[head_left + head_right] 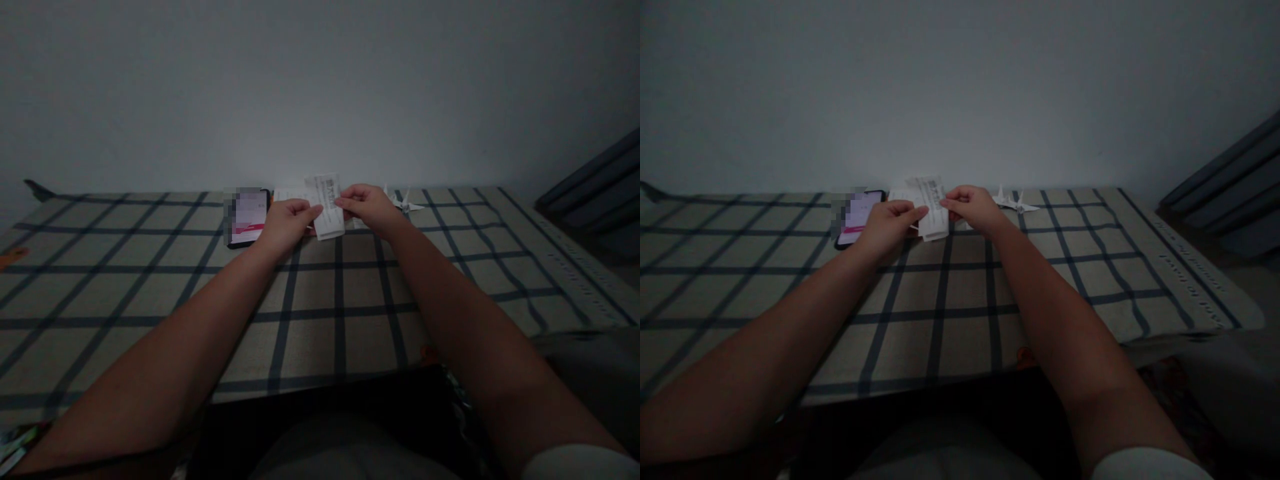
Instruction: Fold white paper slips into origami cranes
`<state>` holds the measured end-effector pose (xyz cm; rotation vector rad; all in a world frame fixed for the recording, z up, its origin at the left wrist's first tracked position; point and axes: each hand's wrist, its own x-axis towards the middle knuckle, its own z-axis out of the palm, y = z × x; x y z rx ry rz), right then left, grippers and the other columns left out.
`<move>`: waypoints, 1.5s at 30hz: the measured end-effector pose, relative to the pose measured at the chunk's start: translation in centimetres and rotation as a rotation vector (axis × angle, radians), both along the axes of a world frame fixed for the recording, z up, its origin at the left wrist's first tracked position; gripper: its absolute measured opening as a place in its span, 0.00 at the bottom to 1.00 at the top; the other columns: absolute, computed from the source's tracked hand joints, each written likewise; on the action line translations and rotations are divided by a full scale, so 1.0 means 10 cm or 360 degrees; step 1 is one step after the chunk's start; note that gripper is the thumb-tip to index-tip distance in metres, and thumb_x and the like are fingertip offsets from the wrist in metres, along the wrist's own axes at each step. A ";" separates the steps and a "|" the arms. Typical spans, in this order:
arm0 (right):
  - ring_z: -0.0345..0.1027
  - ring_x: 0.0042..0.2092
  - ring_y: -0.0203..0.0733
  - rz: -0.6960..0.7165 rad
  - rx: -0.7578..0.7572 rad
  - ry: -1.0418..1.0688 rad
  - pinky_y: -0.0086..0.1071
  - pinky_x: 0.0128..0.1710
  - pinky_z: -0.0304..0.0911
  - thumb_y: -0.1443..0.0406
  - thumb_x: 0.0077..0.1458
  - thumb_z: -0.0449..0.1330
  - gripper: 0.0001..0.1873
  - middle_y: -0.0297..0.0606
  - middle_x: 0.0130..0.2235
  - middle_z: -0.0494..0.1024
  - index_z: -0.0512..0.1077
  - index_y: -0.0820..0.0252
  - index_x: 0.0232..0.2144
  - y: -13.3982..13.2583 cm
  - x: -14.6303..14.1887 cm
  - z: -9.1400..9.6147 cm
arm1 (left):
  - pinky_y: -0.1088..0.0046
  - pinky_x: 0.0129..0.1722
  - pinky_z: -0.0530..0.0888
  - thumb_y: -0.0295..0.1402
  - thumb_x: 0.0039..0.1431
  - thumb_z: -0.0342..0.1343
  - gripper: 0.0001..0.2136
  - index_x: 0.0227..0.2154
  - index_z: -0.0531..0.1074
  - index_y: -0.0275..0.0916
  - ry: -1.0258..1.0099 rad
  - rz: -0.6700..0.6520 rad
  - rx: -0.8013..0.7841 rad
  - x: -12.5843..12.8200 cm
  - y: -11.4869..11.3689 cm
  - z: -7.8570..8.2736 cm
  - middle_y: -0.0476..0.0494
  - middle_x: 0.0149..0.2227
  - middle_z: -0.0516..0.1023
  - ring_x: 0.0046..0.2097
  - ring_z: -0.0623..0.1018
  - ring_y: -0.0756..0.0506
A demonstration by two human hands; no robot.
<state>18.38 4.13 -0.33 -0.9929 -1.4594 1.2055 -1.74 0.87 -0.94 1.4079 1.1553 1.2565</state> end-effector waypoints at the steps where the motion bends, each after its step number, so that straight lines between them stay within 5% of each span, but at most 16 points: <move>1: 0.69 0.29 0.33 0.0000 -0.0009 0.0004 0.29 0.32 0.70 0.63 0.49 0.75 0.12 0.31 0.26 0.77 0.75 0.60 0.29 0.00 0.00 0.00 | 0.75 0.27 0.76 0.37 0.53 0.67 0.12 0.21 0.74 0.38 0.0007 0.0002 0.0000 0.00 0.00 0.00 0.49 0.24 0.76 0.25 0.73 0.51; 7: 0.72 0.31 0.35 0.0213 -0.0185 0.0073 0.29 0.34 0.71 0.57 0.47 0.77 0.17 0.35 0.30 0.80 0.78 0.62 0.31 -0.02 -0.01 -0.01 | 0.77 0.26 0.75 0.40 0.53 0.68 0.13 0.23 0.75 0.37 -0.0100 -0.0021 -0.0028 0.00 0.05 -0.03 0.49 0.25 0.77 0.26 0.76 0.50; 19: 0.65 0.26 0.32 -0.0041 0.0095 -0.0206 0.27 0.28 0.63 0.64 0.53 0.71 0.11 0.30 0.23 0.74 0.73 0.61 0.25 -0.06 0.01 0.06 | 0.78 0.29 0.80 0.32 0.54 0.69 0.08 0.26 0.77 0.35 -0.0268 -0.0206 -0.0299 0.03 0.03 -0.02 0.47 0.27 0.80 0.27 0.79 0.51; 29: 0.72 0.30 0.34 0.0121 -0.0038 -0.0074 0.27 0.32 0.70 0.61 0.53 0.73 0.11 0.35 0.29 0.81 0.78 0.63 0.29 -0.02 0.01 0.00 | 0.77 0.27 0.78 0.32 0.56 0.69 0.13 0.22 0.73 0.36 -0.0238 0.0022 -0.0069 0.04 0.02 0.00 0.48 0.23 0.78 0.24 0.77 0.51; 45: 0.74 0.30 0.34 0.0100 0.0010 -0.0102 0.27 0.32 0.75 0.58 0.52 0.76 0.15 0.35 0.30 0.82 0.77 0.62 0.28 -0.02 0.00 -0.01 | 0.79 0.28 0.79 0.31 0.60 0.68 0.13 0.24 0.72 0.36 -0.0338 -0.0012 -0.0157 0.06 0.02 0.01 0.48 0.25 0.79 0.26 0.78 0.52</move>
